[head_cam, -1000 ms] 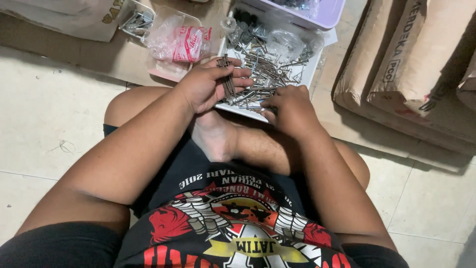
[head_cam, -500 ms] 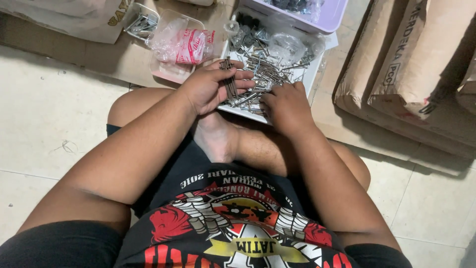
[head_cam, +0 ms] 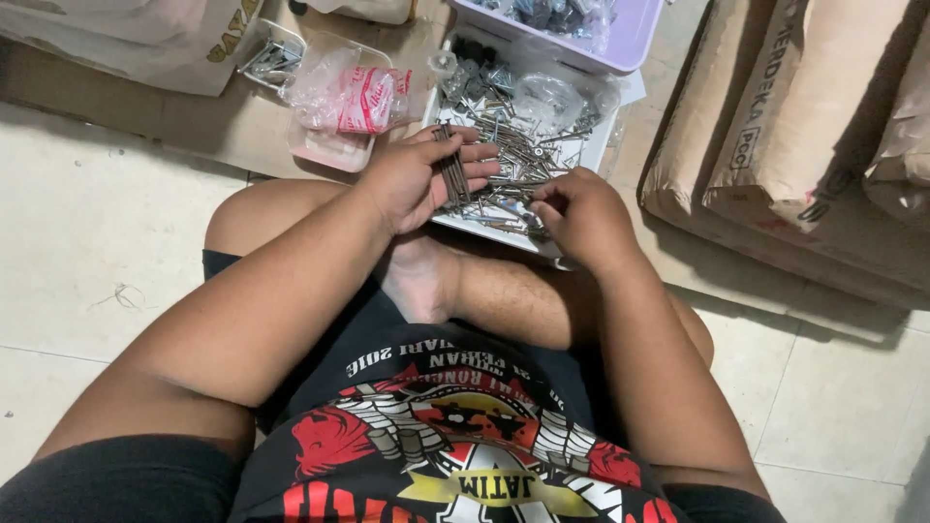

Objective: The person sorts through a tray of metal pins by hand, picking up several small groupings and placing them into different sections of a plastic organizer.

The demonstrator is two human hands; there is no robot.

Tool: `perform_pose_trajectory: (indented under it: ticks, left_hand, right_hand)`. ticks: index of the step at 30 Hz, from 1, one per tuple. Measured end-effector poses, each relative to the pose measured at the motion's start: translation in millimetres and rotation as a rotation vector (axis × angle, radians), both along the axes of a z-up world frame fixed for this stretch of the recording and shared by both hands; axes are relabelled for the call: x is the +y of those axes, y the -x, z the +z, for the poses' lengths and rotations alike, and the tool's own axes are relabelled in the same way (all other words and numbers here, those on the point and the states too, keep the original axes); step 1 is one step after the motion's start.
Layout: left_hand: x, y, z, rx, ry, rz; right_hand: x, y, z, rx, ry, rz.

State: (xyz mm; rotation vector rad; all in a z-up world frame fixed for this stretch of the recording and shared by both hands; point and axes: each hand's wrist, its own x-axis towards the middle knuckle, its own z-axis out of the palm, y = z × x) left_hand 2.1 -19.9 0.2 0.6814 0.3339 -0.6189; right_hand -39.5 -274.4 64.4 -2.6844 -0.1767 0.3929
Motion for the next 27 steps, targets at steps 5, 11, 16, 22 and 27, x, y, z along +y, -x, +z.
perform_pose_trajectory:
  ticks: [5,11,16,22,27]
  left_hand:
    - [-1,3,4,0.03,-0.017,0.002]
    - [-2,9,9,0.037,-0.004,0.017]
    - [-5,12,13,0.04,0.052,0.029]
    - [-12,14,28,0.054,0.154,0.014]
    - [-22,15,35,0.06,0.175,0.06]
  right_hand:
    - [24,5,-16,-0.024,0.097,0.115]
    - [33,-4,-30,-0.201,0.252,0.275]
    - [27,-2,-14,-0.045,0.007,0.086]
    - [18,-7,29,0.235,-0.314,-0.315]
    - [15,-8,39,0.247,-0.516,-0.501]
